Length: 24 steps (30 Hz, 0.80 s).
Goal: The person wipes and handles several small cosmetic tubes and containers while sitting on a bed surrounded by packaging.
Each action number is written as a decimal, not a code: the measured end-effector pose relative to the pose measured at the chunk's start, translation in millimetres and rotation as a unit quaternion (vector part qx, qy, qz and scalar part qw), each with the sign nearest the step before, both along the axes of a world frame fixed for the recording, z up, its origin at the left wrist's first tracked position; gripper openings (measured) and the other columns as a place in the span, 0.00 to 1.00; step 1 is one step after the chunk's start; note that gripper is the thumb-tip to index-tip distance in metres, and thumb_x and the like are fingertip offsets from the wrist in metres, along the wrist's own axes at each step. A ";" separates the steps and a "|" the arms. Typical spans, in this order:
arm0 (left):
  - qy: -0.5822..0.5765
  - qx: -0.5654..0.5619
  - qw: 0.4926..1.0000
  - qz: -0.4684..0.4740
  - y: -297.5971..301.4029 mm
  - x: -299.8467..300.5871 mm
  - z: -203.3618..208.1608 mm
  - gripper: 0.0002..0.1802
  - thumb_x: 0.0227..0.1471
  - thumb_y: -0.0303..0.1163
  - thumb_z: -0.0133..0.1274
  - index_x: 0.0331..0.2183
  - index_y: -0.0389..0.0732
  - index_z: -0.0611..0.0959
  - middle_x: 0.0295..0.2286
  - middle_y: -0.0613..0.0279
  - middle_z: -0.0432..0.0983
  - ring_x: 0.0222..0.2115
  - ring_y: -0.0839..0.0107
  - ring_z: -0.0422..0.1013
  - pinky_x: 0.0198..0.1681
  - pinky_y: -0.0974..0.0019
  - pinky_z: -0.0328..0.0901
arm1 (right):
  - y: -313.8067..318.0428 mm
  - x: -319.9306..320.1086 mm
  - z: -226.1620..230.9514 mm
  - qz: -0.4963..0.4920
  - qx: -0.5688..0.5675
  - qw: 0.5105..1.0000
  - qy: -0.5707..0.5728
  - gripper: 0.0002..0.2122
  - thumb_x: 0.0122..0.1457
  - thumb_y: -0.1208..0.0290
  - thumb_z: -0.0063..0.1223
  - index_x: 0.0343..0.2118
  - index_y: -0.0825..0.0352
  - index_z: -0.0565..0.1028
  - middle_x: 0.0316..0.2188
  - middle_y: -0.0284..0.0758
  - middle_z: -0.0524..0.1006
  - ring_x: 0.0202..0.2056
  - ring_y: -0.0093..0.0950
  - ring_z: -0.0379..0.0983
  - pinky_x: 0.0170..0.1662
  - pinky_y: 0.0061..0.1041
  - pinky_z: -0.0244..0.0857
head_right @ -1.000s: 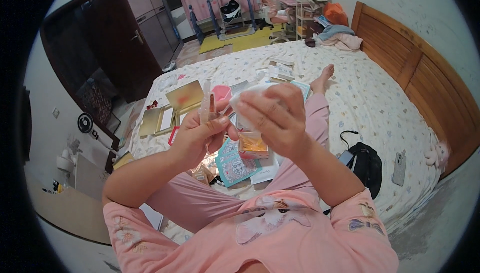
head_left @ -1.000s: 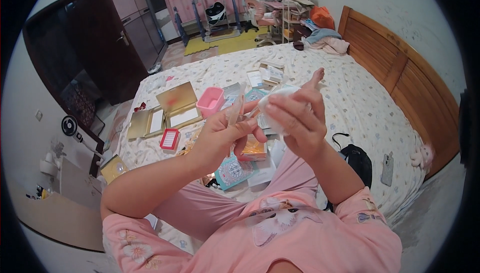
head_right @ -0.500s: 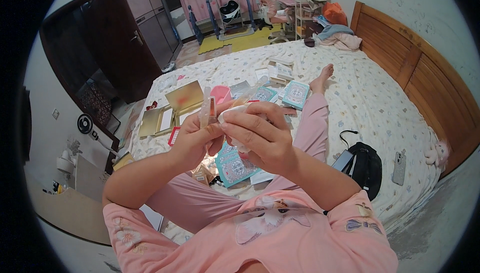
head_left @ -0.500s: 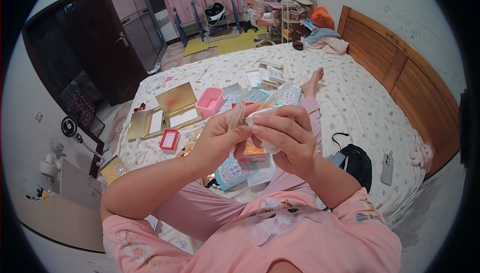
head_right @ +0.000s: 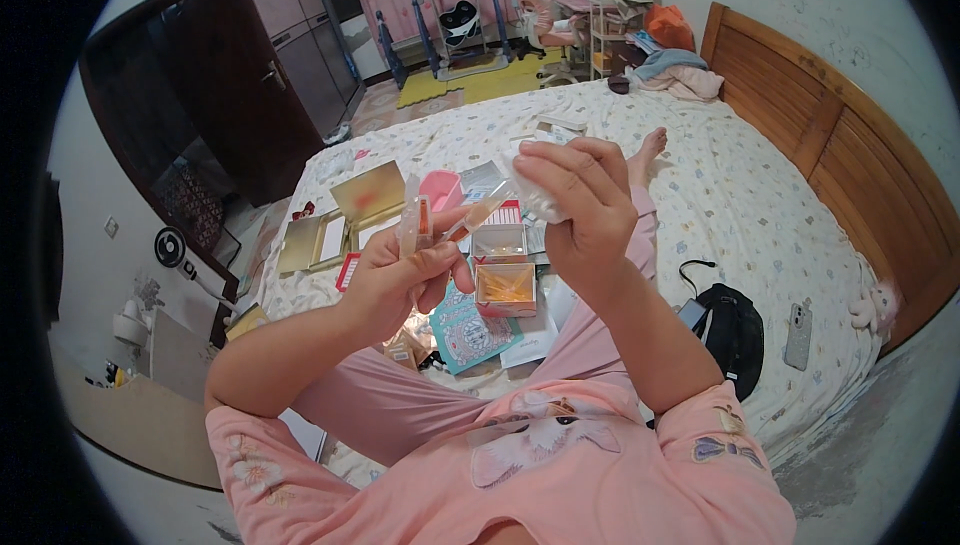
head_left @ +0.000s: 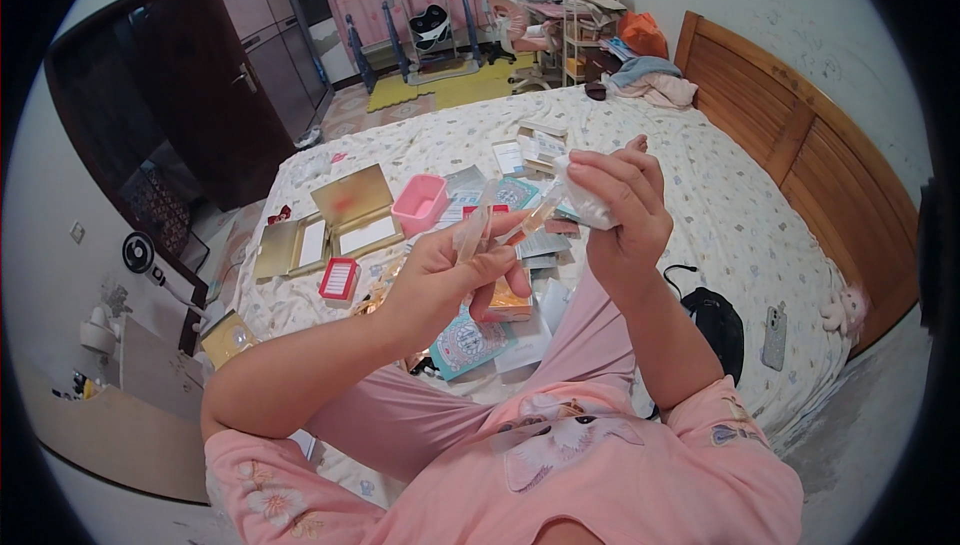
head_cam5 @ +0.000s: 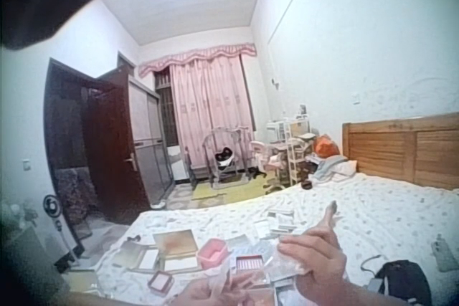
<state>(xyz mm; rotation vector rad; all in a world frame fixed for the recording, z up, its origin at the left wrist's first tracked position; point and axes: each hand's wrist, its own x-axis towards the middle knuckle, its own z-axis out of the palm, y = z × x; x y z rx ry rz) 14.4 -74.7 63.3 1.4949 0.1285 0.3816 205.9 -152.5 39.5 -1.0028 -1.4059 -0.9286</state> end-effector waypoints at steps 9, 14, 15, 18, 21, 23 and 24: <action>0.011 -0.061 0.998 0.025 -9.6 2.3 8.0 0.24 0.53 0.30 0.41 0.53 0.40 0.61 0.21 0.54 0.72 0.10 0.80 0.58 0.14 0.78 0.54 | 2.6 -3.9 -8.6 0.031 0.072 0.996 0.035 0.14 0.40 0.83 0.46 0.33 0.67 0.74 0.35 0.36 0.74 0.36 0.33 0.67 0.43 0.28 0.59; 0.017 -0.110 0.994 0.013 -8.2 -0.8 9.7 0.25 0.53 0.30 0.41 0.53 0.39 0.60 0.21 0.55 0.72 0.10 0.79 0.59 0.15 0.78 0.55 | -1.6 -15.5 -12.9 0.036 0.029 0.999 -0.011 0.14 0.40 0.81 0.50 0.34 0.67 0.75 0.36 0.36 0.73 0.35 0.33 0.67 0.40 0.29 0.62; 0.007 -0.125 0.992 0.004 -6.8 -2.1 7.8 0.24 0.53 0.31 0.41 0.53 0.38 0.60 0.21 0.56 0.72 0.11 0.79 0.60 0.16 0.79 0.56 | -3.8 -22.1 -14.2 0.052 0.019 0.998 -0.027 0.14 0.40 0.81 0.51 0.34 0.67 0.75 0.36 0.36 0.73 0.34 0.33 0.67 0.39 0.28 0.62; -0.007 -0.146 0.989 -0.023 -2.1 -2.9 2.8 0.24 0.54 0.31 0.41 0.52 0.37 0.61 0.20 0.57 0.72 0.11 0.80 0.61 0.16 0.80 0.57 | -8.3 -42.9 -18.8 0.108 -0.016 0.991 -0.078 0.15 0.37 0.78 0.54 0.34 0.67 0.75 0.37 0.36 0.73 0.34 0.33 0.67 0.36 0.27 0.64; 0.002 -0.157 0.987 -0.030 -3.0 -2.7 4.6 0.23 0.54 0.31 0.41 0.52 0.37 0.61 0.18 0.58 0.71 0.11 0.80 0.60 0.15 0.80 0.56 | -7.6 -41.5 -17.7 0.094 0.005 0.991 -0.098 0.16 0.36 0.76 0.56 0.34 0.68 0.75 0.37 0.35 0.73 0.34 0.31 0.67 0.36 0.25 0.64; 0.010 -0.170 0.985 -0.027 -4.9 -2.6 7.5 0.23 0.54 0.32 0.40 0.52 0.38 0.61 0.17 0.59 0.70 0.10 0.81 0.60 0.14 0.80 0.55 | -8.2 -35.4 -14.1 0.072 0.004 0.991 -0.112 0.15 0.37 0.76 0.56 0.34 0.67 0.75 0.37 0.34 0.74 0.34 0.31 0.67 0.36 0.24 0.64; 0.012 -0.179 0.983 -0.027 -6.0 -2.5 9.2 0.23 0.54 0.32 0.40 0.52 0.38 0.61 0.17 0.60 0.69 0.10 0.81 0.59 0.14 0.80 0.55 | -7.5 -31.9 -11.4 0.053 0.017 0.992 -0.111 0.15 0.37 0.76 0.55 0.34 0.67 0.75 0.36 0.34 0.74 0.33 0.31 0.67 0.36 0.24 0.64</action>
